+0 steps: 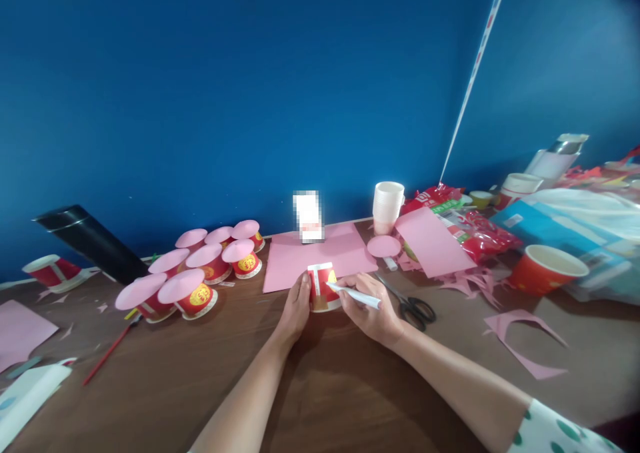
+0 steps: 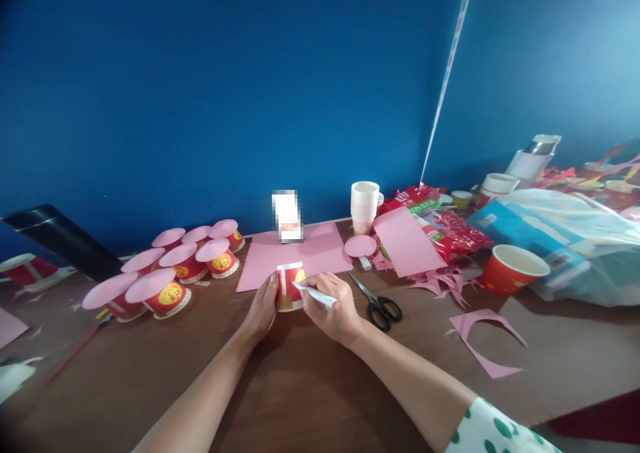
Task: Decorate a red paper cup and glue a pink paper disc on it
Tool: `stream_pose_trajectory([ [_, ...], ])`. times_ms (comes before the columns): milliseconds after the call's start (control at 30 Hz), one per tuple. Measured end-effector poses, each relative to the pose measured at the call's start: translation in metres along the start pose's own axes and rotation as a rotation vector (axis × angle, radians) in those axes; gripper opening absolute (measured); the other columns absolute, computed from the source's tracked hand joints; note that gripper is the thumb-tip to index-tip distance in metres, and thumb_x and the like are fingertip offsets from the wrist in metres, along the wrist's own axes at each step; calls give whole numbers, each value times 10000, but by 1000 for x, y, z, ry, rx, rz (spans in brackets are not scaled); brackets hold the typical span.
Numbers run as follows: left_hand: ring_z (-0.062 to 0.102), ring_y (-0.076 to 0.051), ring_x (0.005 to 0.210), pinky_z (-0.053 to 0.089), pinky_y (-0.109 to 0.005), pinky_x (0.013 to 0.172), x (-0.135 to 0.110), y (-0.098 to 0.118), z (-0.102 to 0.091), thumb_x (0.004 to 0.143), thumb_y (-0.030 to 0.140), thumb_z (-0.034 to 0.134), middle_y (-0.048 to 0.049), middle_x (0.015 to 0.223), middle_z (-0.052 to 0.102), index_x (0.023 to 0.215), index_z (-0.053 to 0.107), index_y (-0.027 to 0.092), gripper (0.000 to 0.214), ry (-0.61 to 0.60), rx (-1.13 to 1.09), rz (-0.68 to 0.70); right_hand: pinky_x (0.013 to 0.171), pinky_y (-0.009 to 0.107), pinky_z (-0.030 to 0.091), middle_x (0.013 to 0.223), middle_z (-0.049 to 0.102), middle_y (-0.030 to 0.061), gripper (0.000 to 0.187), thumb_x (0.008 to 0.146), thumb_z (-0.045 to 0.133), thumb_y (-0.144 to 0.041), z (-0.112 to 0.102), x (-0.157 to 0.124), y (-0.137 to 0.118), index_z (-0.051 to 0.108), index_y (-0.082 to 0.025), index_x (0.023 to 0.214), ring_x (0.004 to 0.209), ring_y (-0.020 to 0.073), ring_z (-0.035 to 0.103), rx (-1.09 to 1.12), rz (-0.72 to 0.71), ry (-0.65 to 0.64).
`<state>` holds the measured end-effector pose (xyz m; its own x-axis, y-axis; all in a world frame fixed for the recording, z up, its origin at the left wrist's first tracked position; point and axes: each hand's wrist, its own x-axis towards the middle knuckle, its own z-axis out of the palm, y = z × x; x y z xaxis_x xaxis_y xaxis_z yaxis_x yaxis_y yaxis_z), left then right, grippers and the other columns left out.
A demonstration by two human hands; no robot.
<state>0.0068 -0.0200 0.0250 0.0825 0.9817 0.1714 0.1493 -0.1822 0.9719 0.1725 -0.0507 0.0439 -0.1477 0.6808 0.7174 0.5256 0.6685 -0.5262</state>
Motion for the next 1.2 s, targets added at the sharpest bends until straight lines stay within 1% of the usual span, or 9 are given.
stream_pose_trajectory([
  [133, 571, -176, 851, 434, -289, 810, 0, -1, 0, 883, 470, 331, -52, 941, 644, 961, 587, 157, 412, -12, -15, -3, 655, 270, 498, 773, 655, 39, 97, 842, 500, -216, -1, -1, 2, 585, -200, 887, 692, 163, 617, 49, 79, 67],
  [233, 573, -182, 875, 428, -295, 833, -1, 0, 0, 882, 472, 331, -58, 964, 645, 992, 586, 156, 421, -13, -17, -1, 664, 268, 502, 798, 660, 40, 108, 841, 510, -222, 0, -1, 5, 588, -198, 912, 714, 166, 625, 58, 95, 89],
  [333, 570, -184, 889, 423, -299, 843, 0, 0, 0, 885, 468, 328, -61, 964, 641, 999, 582, 155, 419, -14, -11, -4, 676, 264, 502, 797, 663, 36, 108, 843, 515, -228, 1, -1, 5, 595, -199, 910, 712, 162, 626, 60, 91, 79],
  [467, 566, -172, 848, 429, -290, 818, 0, 1, 0, 887, 462, 326, -55, 946, 640, 934, 585, 159, 402, -22, -11, -2, 685, 267, 498, 805, 662, 43, 122, 851, 509, -239, 1, -1, 3, 601, -198, 919, 717, 162, 622, 55, 82, 53],
  [733, 553, -154, 792, 434, -266, 774, 0, -1, 0, 884, 456, 337, -37, 887, 633, 871, 573, 168, 373, -24, -26, 6, 697, 263, 499, 818, 661, 43, 118, 838, 523, -214, 2, -1, 5, 600, -201, 926, 734, 164, 624, 72, 95, 31],
  [800, 553, -153, 789, 432, -263, 773, 0, -1, 0, 883, 454, 342, -33, 873, 632, 871, 572, 169, 367, -22, -28, 9, 685, 259, 499, 811, 661, 42, 112, 836, 523, -214, 2, -1, 5, 601, -199, 915, 727, 164, 625, 74, 104, 28],
  [967, 561, -161, 826, 427, -274, 806, 0, 0, 0, 884, 460, 335, -46, 915, 638, 907, 573, 160, 384, -25, -28, 4, 672, 259, 497, 793, 660, 43, 110, 837, 518, -221, 2, 0, 3, 604, -191, 897, 713, 163, 626, 45, 100, 32],
  [1200, 568, -162, 811, 440, -277, 786, -1, 0, 1, 876, 471, 348, -47, 933, 645, 945, 585, 158, 399, -23, -58, -22, 687, 262, 492, 793, 663, 43, 108, 830, 524, -209, 2, 0, 5, 605, -188, 898, 715, 161, 624, 21, 74, 55],
])
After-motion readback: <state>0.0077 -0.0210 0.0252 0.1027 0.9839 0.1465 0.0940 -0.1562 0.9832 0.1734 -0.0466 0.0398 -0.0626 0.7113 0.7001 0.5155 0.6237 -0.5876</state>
